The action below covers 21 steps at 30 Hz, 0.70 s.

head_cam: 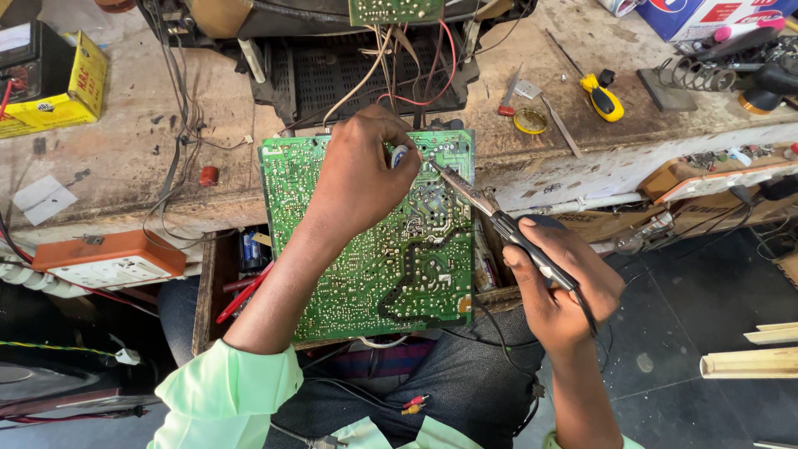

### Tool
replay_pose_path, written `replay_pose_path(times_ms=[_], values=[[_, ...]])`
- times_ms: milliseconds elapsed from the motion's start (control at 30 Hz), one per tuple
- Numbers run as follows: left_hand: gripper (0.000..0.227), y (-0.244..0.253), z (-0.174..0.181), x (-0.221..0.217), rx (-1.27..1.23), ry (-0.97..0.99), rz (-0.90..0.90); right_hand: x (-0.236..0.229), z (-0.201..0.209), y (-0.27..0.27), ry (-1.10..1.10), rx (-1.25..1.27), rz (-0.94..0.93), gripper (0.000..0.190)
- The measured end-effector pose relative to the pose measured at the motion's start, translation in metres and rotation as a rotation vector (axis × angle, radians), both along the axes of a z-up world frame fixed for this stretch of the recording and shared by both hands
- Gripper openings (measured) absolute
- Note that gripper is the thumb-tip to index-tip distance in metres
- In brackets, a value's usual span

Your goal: The person uses a soldering iron and solder wire to reflow or repair connections on a green circuit board. They hold the board on their lap and repeatedly apply heat and solder to specific points on the board's surface.

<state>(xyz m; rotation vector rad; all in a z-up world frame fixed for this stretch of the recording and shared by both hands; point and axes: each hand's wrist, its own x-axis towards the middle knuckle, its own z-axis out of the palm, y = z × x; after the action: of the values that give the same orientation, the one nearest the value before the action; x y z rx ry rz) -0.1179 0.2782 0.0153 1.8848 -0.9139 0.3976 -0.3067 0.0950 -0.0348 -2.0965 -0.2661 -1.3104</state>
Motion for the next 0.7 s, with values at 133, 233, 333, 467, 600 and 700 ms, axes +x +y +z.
replay_pose_path(times_ms=[133, 233, 333, 467, 600, 700], values=[[0.008, 0.001, 0.002, -0.002, -0.007, -0.036, 0.004, 0.000, 0.003, 0.000, 0.033, 0.028, -0.009, 0.027], [0.007, 0.000, 0.002, -0.003, -0.015, -0.046, 0.007, 0.000, 0.008, -0.001, 0.023, -0.015, 0.012, 0.027], [0.006, 0.000, 0.000, -0.003, -0.022, -0.052, 0.005, 0.000, 0.014, -0.001, 0.010, -0.079, 0.008, 0.028], [0.005, 0.000, -0.001, -0.005, -0.050, -0.141, 0.004, -0.002, 0.022, 0.000, 0.012, -0.177, -0.038, 0.031], [0.007, 0.000, 0.001, -0.006, -0.019, -0.060, 0.015, -0.004, 0.030, 0.002, 0.053, -0.187, -0.048, 0.038], [0.008, 0.000, 0.002, -0.008, -0.005, -0.001, 0.015, -0.004, 0.034, 0.005, 0.058, -0.170, -0.034, 0.041]])
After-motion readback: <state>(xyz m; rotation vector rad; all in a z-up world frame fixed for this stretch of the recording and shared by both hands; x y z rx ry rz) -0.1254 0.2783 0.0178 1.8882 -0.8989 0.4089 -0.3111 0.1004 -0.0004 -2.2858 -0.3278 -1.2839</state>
